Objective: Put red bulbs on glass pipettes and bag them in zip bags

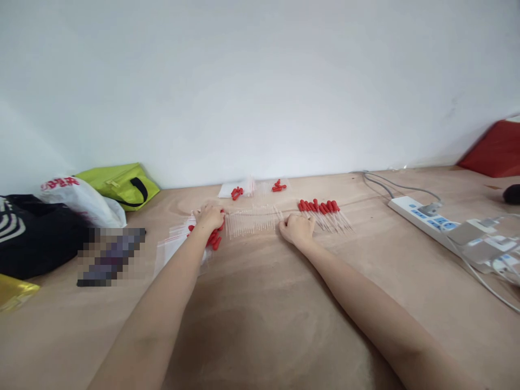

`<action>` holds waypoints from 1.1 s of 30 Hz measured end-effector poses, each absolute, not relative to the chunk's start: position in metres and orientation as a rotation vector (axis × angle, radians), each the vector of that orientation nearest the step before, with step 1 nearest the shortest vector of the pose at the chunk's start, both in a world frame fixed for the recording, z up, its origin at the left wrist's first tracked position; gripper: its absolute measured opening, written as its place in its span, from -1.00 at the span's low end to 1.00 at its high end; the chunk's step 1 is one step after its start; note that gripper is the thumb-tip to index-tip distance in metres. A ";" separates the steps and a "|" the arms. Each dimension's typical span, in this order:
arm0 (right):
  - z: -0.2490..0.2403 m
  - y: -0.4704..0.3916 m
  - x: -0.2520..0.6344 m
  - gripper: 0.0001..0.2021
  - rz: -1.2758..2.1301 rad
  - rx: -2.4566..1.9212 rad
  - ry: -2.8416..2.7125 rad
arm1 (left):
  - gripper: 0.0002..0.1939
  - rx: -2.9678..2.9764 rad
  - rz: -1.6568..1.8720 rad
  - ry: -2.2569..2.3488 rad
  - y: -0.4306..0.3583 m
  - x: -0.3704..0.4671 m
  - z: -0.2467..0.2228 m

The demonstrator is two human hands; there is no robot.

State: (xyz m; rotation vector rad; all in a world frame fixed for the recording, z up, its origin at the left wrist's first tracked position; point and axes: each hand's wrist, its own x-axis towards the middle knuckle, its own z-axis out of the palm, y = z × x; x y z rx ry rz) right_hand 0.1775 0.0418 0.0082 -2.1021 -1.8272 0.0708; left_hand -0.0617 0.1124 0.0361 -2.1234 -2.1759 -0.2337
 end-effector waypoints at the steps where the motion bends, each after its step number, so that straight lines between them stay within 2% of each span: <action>1: 0.008 0.041 0.178 -0.67 0.060 -2.103 -1.823 | -0.85 -2.136 -0.242 -2.169 0.113 -0.061 0.036; 6: 0.004 0.033 0.185 -0.72 -0.014 -2.003 -1.781 | -0.91 -2.179 -0.367 -2.106 0.110 -0.058 0.040; 11: -0.006 0.024 0.198 -0.78 0.054 -1.729 -1.841 | -0.87 -2.223 -0.569 -1.986 0.079 -0.046 0.048; 15: -0.015 0.012 0.209 -0.78 0.066 -1.442 -1.950 | -0.76 -2.506 -1.125 -1.674 0.031 -0.020 0.032; 19: -0.017 -0.005 0.218 -0.76 0.098 -1.234 -2.097 | -0.91 -2.773 -1.390 -1.671 -0.002 0.002 0.006; 25: -0.010 -0.013 0.216 -0.81 0.126 -1.177 -2.172 | -0.95 -2.851 -1.398 -1.730 -0.010 0.007 0.001; 29: -0.005 -0.013 0.212 -0.83 0.069 -1.141 -2.243 | -0.81 -2.794 -1.314 -1.744 -0.012 0.006 0.009; 33: -0.003 -0.014 0.211 -0.82 0.047 -1.129 -2.245 | -0.85 -2.811 -1.236 -1.580 -0.013 0.006 0.014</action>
